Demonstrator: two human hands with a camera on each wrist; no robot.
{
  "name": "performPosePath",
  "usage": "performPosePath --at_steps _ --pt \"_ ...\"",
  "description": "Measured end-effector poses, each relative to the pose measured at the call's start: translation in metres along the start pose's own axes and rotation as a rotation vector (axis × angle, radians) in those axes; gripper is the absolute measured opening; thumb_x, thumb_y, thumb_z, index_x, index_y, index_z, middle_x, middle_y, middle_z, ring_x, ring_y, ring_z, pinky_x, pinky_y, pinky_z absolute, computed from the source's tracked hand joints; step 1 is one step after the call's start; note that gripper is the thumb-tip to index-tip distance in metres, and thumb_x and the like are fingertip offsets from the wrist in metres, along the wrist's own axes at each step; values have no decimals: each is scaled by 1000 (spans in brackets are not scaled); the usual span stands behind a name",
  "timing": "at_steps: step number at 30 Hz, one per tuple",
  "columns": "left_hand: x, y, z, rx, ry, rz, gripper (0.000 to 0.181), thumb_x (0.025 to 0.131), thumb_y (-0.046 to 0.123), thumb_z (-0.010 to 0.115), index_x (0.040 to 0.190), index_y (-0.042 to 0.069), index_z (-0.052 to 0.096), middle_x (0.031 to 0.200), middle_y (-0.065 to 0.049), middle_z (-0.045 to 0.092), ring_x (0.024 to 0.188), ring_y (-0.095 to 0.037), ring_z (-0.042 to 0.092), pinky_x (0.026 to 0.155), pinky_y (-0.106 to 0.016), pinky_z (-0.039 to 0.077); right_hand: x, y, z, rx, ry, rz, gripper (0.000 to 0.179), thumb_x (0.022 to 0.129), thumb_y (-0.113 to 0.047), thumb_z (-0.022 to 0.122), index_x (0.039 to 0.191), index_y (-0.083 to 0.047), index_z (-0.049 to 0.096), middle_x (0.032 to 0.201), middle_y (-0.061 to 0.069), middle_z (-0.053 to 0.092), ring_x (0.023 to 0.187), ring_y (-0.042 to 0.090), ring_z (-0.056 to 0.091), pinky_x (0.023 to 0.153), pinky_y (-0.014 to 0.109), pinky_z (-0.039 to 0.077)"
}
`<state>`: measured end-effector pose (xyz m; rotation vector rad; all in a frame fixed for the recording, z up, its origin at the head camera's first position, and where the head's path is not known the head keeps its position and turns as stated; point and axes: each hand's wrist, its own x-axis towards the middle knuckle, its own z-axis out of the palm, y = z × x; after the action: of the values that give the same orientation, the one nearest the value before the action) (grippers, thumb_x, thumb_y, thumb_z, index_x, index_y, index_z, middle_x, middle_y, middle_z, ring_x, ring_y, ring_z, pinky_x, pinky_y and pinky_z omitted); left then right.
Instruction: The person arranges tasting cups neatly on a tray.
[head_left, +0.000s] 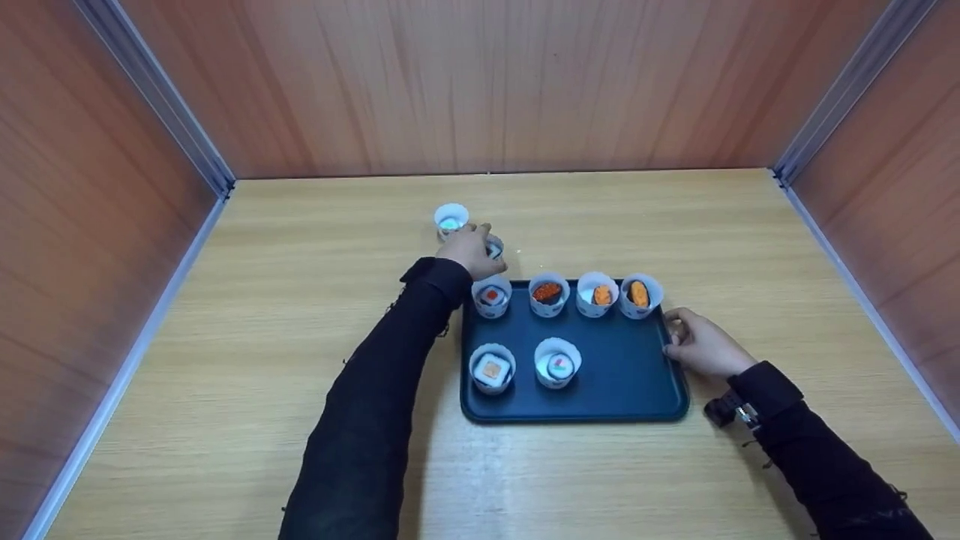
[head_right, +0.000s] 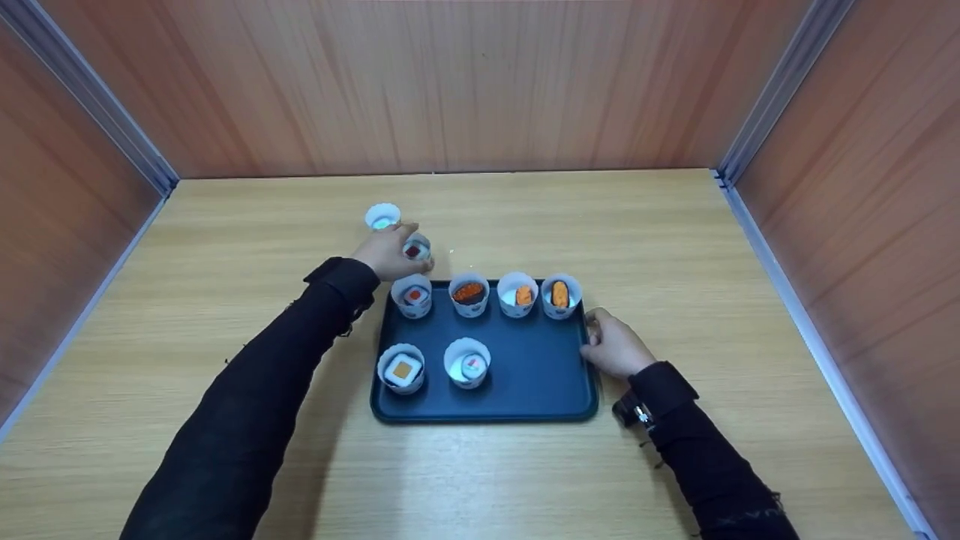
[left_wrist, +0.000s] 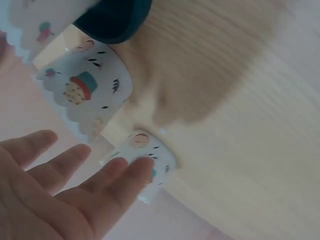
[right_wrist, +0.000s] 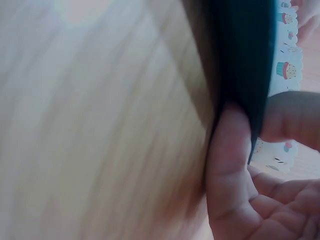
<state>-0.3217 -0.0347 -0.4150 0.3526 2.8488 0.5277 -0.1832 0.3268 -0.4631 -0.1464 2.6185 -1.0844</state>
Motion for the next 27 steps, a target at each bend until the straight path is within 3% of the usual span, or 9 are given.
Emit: performPosePath --at_steps 5,8,17,27 --pt "6 -5 2 -108 38 -14 66 86 27 72 144 6 46 140 -16 54 126 -30 53 106 -41 44 -1 0 1 9 -7 5 55 88 -2 60 135 12 37 82 6 52 68 14 52 58 23 44" --pt "10 -7 3 -143 60 -23 63 83 22 75 139 4 50 133 -16 59 121 -28 56 102 -39 46 0 -1 1 19 -10 -4 54 87 0 60 134 13 37 81 6 51 67 14 51 58 23 43" --pt "9 -9 2 -186 65 -36 56 82 11 73 133 1 51 129 -17 59 116 -29 57 98 -38 48 2 -2 3 27 -9 -9 53 86 1 59 133 13 37 80 5 51 66 13 51 57 23 43" --pt "4 -13 -6 -158 86 -36 54 82 16 74 129 3 50 125 -17 57 111 -29 56 95 -39 49 4 -2 1 26 -26 5 54 88 -1 59 135 13 36 81 5 52 66 13 51 57 24 44"
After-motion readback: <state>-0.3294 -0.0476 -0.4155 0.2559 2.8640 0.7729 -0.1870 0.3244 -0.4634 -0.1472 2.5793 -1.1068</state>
